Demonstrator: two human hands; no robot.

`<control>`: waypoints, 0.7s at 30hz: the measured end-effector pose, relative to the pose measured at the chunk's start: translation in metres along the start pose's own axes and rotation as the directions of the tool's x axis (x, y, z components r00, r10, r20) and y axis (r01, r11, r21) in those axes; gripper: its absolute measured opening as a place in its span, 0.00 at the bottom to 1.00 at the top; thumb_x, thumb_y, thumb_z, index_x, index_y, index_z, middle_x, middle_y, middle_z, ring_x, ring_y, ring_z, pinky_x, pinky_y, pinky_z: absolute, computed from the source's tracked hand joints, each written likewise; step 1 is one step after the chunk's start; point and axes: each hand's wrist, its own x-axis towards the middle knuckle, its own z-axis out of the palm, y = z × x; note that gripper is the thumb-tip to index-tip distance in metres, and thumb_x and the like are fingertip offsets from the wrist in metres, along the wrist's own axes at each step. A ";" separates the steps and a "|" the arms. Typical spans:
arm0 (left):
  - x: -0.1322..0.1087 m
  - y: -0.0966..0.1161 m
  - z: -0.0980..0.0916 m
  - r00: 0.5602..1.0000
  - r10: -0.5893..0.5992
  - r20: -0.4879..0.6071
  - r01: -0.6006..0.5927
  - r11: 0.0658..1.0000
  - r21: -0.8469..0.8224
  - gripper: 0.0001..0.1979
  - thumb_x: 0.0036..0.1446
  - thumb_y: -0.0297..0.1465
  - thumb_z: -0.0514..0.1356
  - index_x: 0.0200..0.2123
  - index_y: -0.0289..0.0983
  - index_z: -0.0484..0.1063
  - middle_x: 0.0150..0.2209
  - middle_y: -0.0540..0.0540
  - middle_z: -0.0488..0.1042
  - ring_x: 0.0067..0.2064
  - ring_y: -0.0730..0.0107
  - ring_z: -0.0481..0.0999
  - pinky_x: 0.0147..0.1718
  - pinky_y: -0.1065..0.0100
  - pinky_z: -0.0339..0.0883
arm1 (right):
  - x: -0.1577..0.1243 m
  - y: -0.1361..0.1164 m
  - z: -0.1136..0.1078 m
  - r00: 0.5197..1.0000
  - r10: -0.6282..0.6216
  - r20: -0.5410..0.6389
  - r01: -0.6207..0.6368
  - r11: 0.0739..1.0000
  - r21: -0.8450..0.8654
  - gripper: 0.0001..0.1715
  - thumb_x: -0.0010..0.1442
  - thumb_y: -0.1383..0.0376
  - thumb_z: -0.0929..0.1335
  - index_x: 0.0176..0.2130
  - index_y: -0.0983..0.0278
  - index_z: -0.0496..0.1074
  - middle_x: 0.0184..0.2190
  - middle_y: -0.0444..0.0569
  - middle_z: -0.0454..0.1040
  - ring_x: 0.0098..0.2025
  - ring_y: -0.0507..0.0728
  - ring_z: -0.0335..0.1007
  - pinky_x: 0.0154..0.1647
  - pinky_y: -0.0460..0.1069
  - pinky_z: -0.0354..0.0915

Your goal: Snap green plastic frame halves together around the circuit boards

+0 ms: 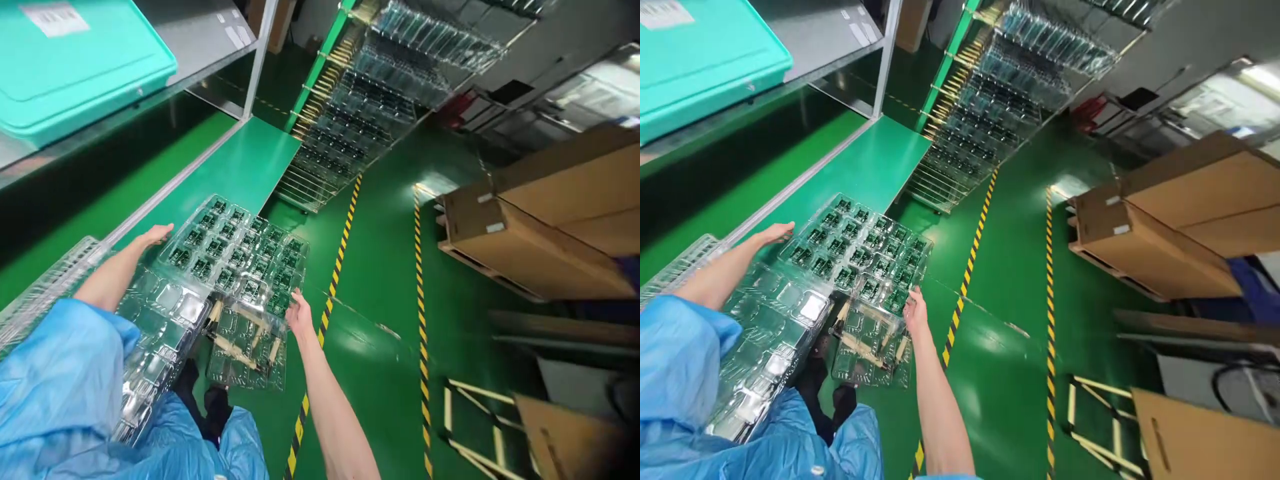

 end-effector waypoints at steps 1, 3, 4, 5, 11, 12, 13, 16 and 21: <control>0.013 0.002 0.004 0.995 -0.035 0.091 0.040 0.998 -0.049 0.19 0.65 0.40 0.60 0.53 0.34 0.70 0.51 0.41 0.73 0.48 0.62 0.76 0.47 0.55 0.75 | -0.002 0.002 0.000 1.000 0.025 -0.014 -0.025 1.000 -0.009 0.18 0.71 0.58 0.68 0.53 0.68 0.69 0.46 0.51 0.71 0.42 0.55 0.72 0.41 0.51 0.74; 0.030 0.007 0.016 0.968 -0.092 0.232 0.121 0.986 -0.112 0.19 0.65 0.40 0.59 0.53 0.34 0.70 0.50 0.41 0.73 0.47 0.63 0.76 0.46 0.56 0.75 | -0.006 0.005 0.000 0.998 0.053 -0.022 -0.053 0.998 -0.019 0.18 0.71 0.58 0.68 0.52 0.68 0.69 0.45 0.51 0.71 0.41 0.54 0.72 0.40 0.50 0.74; 0.034 0.009 0.023 0.954 -0.106 0.280 0.150 0.979 -0.139 0.19 0.65 0.41 0.59 0.53 0.34 0.70 0.50 0.41 0.73 0.47 0.63 0.76 0.46 0.56 0.75 | -0.008 0.004 0.001 0.998 0.055 -0.018 -0.055 0.998 -0.021 0.17 0.71 0.58 0.68 0.52 0.68 0.69 0.44 0.51 0.71 0.40 0.54 0.72 0.39 0.49 0.74; 0.036 0.011 0.029 0.943 -0.112 0.313 0.171 0.971 -0.167 0.19 0.65 0.41 0.59 0.53 0.34 0.69 0.50 0.41 0.73 0.47 0.63 0.76 0.46 0.56 0.75 | -0.011 0.002 0.001 0.999 0.048 -0.010 -0.049 0.999 -0.022 0.17 0.71 0.58 0.68 0.52 0.68 0.69 0.43 0.50 0.71 0.38 0.53 0.72 0.38 0.48 0.74; 0.011 0.027 0.027 0.924 0.022 0.381 0.134 0.916 -0.378 0.21 0.66 0.43 0.58 0.55 0.34 0.68 0.49 0.41 0.74 0.45 0.64 0.77 0.43 0.58 0.76 | -0.048 -0.038 -0.018 0.986 -0.143 0.085 0.144 0.990 -0.009 0.18 0.70 0.60 0.69 0.54 0.67 0.68 0.36 0.47 0.72 0.30 0.50 0.71 0.25 0.41 0.66; -0.003 0.028 0.019 0.928 0.046 0.371 0.118 0.906 -0.407 0.22 0.67 0.44 0.56 0.56 0.34 0.67 0.48 0.42 0.74 0.43 0.65 0.77 0.42 0.59 0.76 | -0.062 -0.044 -0.027 0.977 -0.184 0.109 0.185 0.983 -0.004 0.21 0.67 0.61 0.71 0.56 0.66 0.68 0.34 0.46 0.73 0.31 0.51 0.73 0.25 0.41 0.65; -0.023 0.026 0.010 0.934 0.062 0.353 0.104 0.896 -0.433 0.23 0.68 0.44 0.54 0.58 0.35 0.66 0.45 0.43 0.75 0.41 0.67 0.77 0.42 0.59 0.76 | -0.080 -0.049 -0.037 0.965 -0.225 0.134 0.227 0.974 0.004 0.27 0.63 0.61 0.74 0.58 0.64 0.67 0.33 0.45 0.73 0.33 0.53 0.75 0.26 0.41 0.66; -0.115 0.001 -0.033 0.966 0.067 0.250 0.065 0.871 -0.487 0.24 0.72 0.43 0.45 0.65 0.41 0.61 0.28 0.54 0.70 0.31 0.76 0.75 0.42 0.65 0.76 | -0.160 -0.048 -0.072 0.915 -0.336 0.223 0.338 0.941 0.030 0.43 0.49 0.59 0.80 0.60 0.59 0.66 0.33 0.42 0.72 0.38 0.57 0.77 0.37 0.47 0.73; -0.301 -0.079 -0.117 0.999 -0.025 -0.029 0.007 0.859 -0.512 0.37 0.57 0.58 0.58 0.64 0.46 0.63 0.12 0.62 0.43 0.15 0.82 0.50 0.36 0.61 0.78 | -0.304 -0.021 -0.122 0.783 -0.458 0.420 0.483 0.874 0.052 0.57 0.37 0.48 0.83 0.60 0.57 0.66 0.51 0.48 0.70 0.56 0.61 0.69 0.57 0.56 0.71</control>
